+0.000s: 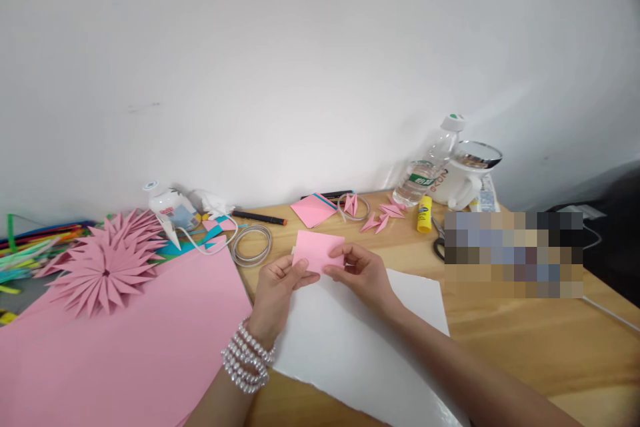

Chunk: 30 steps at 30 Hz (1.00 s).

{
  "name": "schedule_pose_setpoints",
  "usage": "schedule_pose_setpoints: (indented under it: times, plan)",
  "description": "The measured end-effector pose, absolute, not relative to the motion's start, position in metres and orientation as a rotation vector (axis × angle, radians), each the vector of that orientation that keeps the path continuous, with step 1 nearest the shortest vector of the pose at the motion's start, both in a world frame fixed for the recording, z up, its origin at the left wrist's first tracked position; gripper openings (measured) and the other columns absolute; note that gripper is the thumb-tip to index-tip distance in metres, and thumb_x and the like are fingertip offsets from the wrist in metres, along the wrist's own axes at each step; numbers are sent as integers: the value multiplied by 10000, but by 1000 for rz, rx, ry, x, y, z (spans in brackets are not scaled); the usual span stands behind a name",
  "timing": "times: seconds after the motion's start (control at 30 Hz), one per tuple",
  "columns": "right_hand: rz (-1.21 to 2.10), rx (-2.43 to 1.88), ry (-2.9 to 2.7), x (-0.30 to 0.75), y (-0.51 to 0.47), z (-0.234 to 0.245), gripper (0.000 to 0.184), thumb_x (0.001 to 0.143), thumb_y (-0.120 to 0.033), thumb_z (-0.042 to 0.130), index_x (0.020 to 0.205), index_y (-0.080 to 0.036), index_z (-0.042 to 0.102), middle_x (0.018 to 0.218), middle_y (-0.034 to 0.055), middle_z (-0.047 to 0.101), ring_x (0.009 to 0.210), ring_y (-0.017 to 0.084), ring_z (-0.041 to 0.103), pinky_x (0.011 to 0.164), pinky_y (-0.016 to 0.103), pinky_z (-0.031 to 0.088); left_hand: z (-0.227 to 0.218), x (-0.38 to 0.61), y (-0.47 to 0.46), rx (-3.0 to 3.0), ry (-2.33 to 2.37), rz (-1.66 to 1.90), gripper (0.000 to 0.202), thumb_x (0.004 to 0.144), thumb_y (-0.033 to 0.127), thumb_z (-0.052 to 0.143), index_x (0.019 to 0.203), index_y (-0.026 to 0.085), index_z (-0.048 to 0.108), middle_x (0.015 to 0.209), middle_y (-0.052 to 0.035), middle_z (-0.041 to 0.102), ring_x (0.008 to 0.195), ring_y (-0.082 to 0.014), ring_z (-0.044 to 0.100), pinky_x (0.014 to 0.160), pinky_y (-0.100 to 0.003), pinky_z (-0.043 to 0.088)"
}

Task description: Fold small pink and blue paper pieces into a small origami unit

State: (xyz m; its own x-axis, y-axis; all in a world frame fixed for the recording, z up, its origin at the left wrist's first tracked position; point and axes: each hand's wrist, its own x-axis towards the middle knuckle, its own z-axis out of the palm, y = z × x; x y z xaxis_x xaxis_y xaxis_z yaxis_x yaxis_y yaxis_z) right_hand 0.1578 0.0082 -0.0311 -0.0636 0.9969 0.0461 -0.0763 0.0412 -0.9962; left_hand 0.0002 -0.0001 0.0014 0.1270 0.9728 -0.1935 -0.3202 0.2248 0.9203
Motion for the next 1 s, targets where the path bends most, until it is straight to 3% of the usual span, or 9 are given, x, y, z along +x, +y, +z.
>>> schedule_pose_setpoints:
  times: [0.5, 0.73, 1.0]
  plan:
    - [1250, -1095, -1232, 158, 8, -33, 301, 600, -353, 710, 784, -166, 563, 615, -24, 481, 529, 95, 438, 488, 228, 374, 3, -1, 1, 910, 1137, 1124, 242, 626, 249, 702, 798, 82, 670, 789, -94, 702, 675, -174, 644, 689, -298, 542]
    - [1259, -1076, -1214, 158, 9, -33, 299, 594, -344, 717, 778, -165, 563, 603, -30, 482, 521, 88, 438, 484, 219, 374, 5, 1, 1, 896, 1133, 1136, 209, 633, 266, 695, 738, 89, 658, 694, -59, 692, 625, -170, 649, 683, -307, 550]
    - [1234, -1104, -1212, 158, 9, -29, 304, 602, -353, 708, 791, -159, 570, 601, -24, 483, 529, 89, 427, 483, 219, 362, 5, 0, 0, 888, 1117, 1118, 210, 640, 271, 688, 738, 91, 642, 717, -63, 689, 676, -183, 651, 700, -315, 542]
